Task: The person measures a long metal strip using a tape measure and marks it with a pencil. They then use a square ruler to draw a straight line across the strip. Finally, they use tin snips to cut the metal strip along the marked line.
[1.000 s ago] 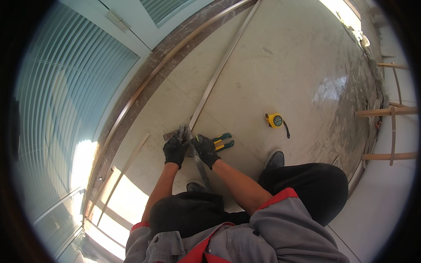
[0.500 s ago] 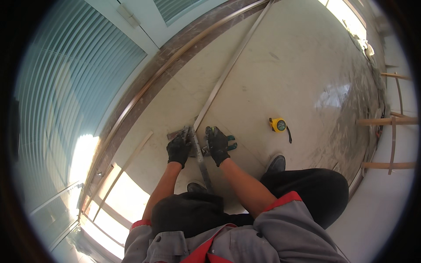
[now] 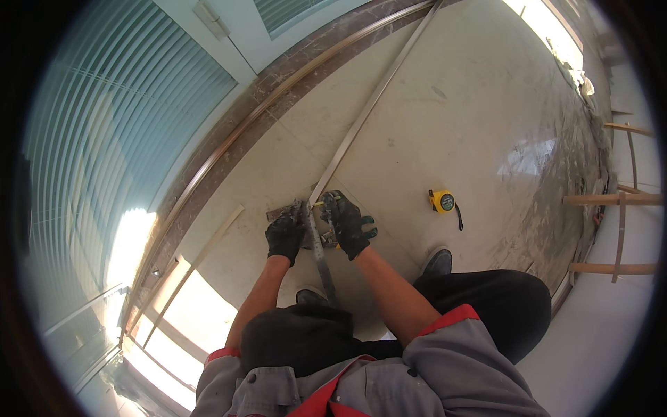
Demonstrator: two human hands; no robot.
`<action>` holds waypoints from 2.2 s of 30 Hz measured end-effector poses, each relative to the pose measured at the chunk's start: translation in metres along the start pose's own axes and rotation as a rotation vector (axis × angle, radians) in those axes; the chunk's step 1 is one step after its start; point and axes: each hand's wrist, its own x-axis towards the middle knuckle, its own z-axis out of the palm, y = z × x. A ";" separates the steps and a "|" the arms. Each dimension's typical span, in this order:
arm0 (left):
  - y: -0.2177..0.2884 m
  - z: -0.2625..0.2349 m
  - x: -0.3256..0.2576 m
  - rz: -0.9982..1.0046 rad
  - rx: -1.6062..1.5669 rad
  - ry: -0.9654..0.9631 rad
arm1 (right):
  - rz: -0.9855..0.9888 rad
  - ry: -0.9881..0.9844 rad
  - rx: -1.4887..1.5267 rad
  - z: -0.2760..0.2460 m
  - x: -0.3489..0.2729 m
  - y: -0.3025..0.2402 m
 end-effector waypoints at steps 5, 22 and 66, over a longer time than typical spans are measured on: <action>-0.005 0.009 0.001 0.027 0.038 0.020 | -0.121 0.109 -0.020 -0.007 0.005 0.032; -0.003 -0.001 0.002 -0.003 0.085 -0.100 | -0.051 -0.172 -0.611 -0.001 -0.021 0.064; 0.013 -0.014 0.002 -0.070 0.029 -0.166 | -0.082 -0.009 -0.334 -0.009 0.000 -0.002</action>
